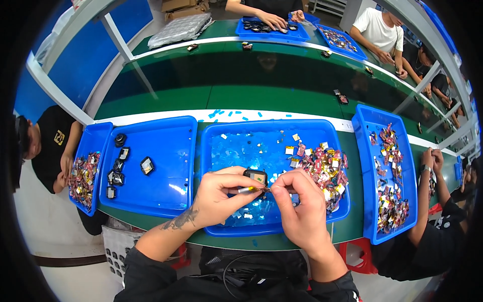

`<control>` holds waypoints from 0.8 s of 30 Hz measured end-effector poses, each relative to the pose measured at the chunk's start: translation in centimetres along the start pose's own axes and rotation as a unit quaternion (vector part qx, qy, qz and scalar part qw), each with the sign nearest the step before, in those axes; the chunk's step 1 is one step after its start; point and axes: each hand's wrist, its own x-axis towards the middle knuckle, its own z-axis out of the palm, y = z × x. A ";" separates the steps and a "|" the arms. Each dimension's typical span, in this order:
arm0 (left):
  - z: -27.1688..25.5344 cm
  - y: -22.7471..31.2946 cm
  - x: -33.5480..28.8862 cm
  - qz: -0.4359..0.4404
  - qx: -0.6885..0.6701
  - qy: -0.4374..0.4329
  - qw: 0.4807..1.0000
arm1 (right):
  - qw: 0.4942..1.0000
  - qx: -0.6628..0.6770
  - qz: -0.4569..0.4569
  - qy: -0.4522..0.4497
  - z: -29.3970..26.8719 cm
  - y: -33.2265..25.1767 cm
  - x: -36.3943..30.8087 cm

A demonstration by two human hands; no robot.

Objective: Assembling small electronic cooling fans by attaching components and organizing them in blue trays.

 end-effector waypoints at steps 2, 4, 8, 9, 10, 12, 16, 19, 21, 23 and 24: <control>0.1 -0.1 0.1 -0.046 -0.073 -0.014 0.996 | 0.977 0.186 0.103 0.012 0.4 0.5 -0.4; 0.0 -0.7 0.0 -0.078 -0.156 -0.028 0.984 | 0.978 0.181 0.099 0.020 1.0 -0.5 -0.2; 0.5 -0.7 0.0 -0.059 -0.185 -0.016 0.981 | 0.982 0.150 0.088 0.068 2.0 -0.4 -0.3; 0.7 -0.7 0.1 -0.049 -0.197 -0.008 0.979 | 0.980 0.160 0.092 0.079 2.3 0.1 -0.1; 0.7 -0.8 0.1 -0.040 -0.209 0.000 0.977 | 0.980 0.160 0.092 0.079 2.4 0.2 -0.1; 0.7 -1.2 0.0 -0.046 -0.204 -0.005 0.978 | 0.986 0.112 0.074 0.101 2.5 0.3 -0.2; 0.8 -1.1 -0.1 -0.029 -0.197 0.012 0.980 | 0.990 0.069 0.059 0.109 2.9 0.4 -0.1; 1.3 -0.7 0.0 -0.085 -0.250 0.022 0.964 | 0.991 0.041 0.039 0.125 3.0 0.8 0.0; 1.4 -0.7 0.0 -0.072 -0.241 0.021 0.967 | 0.991 0.063 0.052 0.108 2.9 0.8 0.1; 1.4 -0.6 -0.1 -0.057 -0.232 0.022 0.971 | 0.988 0.085 0.068 0.112 3.2 0.5 0.5; 1.5 -0.6 -0.1 -0.039 -0.251 0.042 0.966 | 0.984 0.109 0.082 0.113 3.4 0.4 0.8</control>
